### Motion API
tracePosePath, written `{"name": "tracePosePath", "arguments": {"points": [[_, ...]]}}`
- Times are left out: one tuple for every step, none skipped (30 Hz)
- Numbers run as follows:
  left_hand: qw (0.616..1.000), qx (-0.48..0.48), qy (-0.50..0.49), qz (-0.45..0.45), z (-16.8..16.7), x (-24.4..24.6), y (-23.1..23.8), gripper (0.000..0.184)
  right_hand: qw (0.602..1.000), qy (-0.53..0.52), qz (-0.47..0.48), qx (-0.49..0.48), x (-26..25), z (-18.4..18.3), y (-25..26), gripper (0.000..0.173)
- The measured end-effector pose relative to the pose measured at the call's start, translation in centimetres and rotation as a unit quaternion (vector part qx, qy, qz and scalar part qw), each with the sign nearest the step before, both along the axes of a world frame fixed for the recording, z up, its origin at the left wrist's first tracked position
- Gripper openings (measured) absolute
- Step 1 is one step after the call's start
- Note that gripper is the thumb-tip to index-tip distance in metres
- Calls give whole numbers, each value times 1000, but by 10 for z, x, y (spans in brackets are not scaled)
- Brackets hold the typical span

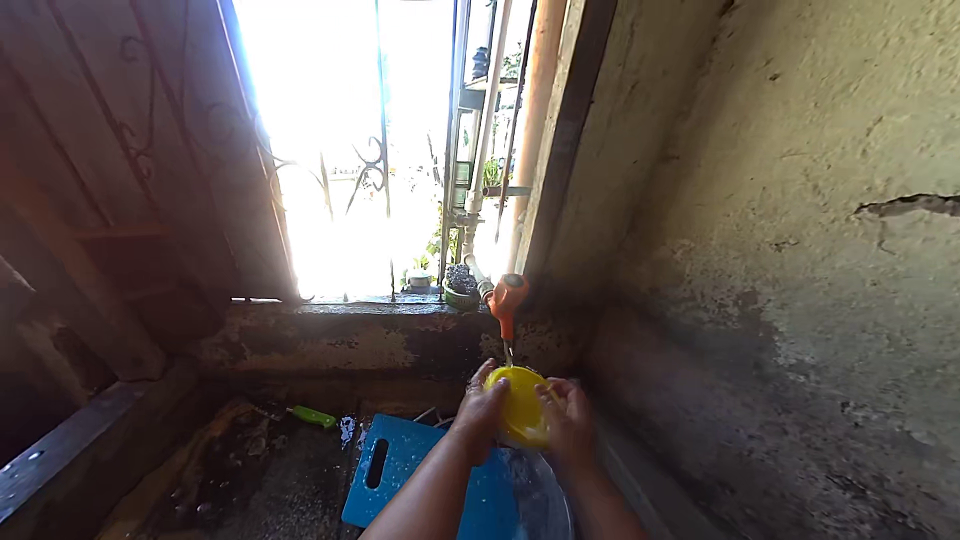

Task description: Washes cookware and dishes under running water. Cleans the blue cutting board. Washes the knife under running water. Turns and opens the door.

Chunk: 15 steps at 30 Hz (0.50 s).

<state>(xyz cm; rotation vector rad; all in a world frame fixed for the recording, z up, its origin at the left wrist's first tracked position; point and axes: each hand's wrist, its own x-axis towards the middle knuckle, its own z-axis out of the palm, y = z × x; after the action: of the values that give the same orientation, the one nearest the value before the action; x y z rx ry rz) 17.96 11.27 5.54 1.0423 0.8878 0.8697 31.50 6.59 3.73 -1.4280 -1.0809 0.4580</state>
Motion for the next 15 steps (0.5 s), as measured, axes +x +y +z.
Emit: {"name": "tracePosePath", "arguments": {"points": [[998, 33, 45, -4, 7, 4, 2, 56, 990, 114, 5, -84, -1, 8, 4, 50], [994, 59, 91, -4, 13, 8, 5, 53, 964, 224, 9, -144, -1, 11, 8, 54], [987, 83, 136, -6, 19, 11, 8, 49, 931, 318, 4, -179, -2, 10, 12, 60], [979, 105, 176, -11, 24, 13, 12, 46, 901, 384, 4, -201, -3, 9, 16, 67], [967, 131, 215, -23, 28, 15, 16, 45, 880, 425, 2, -210, -5, 8, 18, 70], [955, 155, 249, -37, 31, 16, 18, 44, 866, 454, 1, -210, -7, 7, 19, 71], [944, 172, 278, -46, 32, 17, 19, 44, 858, 470, -1, -205, -10, 5, 19, 71], [934, 183, 300, -58, 34, 17, 19, 44, 856, 479, -7, -195, -12, 3, 19, 72], [927, 191, 315, -69, 35, 17, 19, 43, 858, 480, -17, -183, -15, 1, 20, 73], [924, 197, 320, -68, 33, 17, 19, 43, 865, 471, -31, -169, -18, -1, 21, 73], [924, 201, 320, -58, 29, 19, 19, 42, 880, 450, -45, -148, -22, -4, 22, 72], [925, 201, 318, -40, 28, 21, 17, 41, 897, 422, -53, -118, -24, -8, 23, 69], [924, 203, 324, -26, 27, 22, 14, 40, 912, 398, -53, -84, -25, -13, 26, 64], [922, 205, 329, -9, 26, 23, 12, 40, 923, 379, -51, -48, -27, -17, 28, 61], [921, 205, 331, 9, 23, 24, 9, 40, 930, 365, -48, -18, -29, -21, 29, 60]]}}
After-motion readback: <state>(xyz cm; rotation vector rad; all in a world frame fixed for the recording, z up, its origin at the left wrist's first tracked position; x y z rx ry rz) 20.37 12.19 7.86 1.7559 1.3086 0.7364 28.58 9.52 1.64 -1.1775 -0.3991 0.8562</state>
